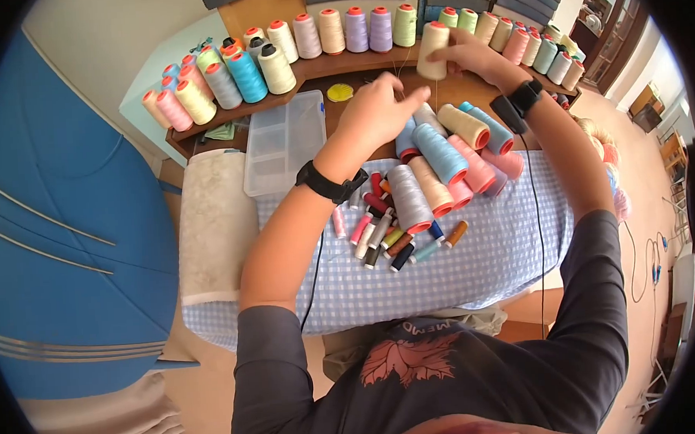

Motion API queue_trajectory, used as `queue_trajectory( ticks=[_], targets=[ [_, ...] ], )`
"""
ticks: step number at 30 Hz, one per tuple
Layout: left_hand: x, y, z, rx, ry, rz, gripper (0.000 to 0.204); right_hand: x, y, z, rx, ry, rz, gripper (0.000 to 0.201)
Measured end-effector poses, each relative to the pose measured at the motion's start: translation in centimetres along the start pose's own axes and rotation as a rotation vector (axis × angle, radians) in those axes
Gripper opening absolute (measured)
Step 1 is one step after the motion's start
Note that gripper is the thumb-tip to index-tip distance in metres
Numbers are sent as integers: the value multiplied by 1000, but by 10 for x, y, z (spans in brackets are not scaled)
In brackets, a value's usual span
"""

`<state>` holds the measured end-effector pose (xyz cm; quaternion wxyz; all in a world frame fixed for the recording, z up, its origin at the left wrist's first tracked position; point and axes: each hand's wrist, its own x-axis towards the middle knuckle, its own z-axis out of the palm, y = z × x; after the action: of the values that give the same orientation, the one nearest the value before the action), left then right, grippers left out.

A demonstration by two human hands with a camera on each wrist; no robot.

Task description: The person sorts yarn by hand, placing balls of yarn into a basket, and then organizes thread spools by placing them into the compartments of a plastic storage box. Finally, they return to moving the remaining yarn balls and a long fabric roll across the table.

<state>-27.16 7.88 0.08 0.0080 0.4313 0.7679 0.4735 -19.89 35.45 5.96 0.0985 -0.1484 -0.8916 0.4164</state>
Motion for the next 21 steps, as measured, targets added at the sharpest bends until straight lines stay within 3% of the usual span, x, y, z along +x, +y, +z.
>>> queue_trajectory(
  ticks=[1,2,3,10,13,21],
  targets=[
    [2,-5,3,23,-181,-14,73,13,11,-3,-2,3,1,55],
    [3,-11,7,48,-363,-25,71,24,21,-5,-26,152,50,56],
    [3,-18,14,77,-398,-21,67,33,29,-6,-49,301,98,57],
    [-5,-8,16,-52,-664,-85,63,98,78,3,-282,482,-83,62],
    [-3,-8,16,0,-698,-97,65,112,79,4,-453,542,-57,53],
    [-4,-17,26,-79,-622,-106,77,106,72,9,-458,475,-17,35]
  ],
)
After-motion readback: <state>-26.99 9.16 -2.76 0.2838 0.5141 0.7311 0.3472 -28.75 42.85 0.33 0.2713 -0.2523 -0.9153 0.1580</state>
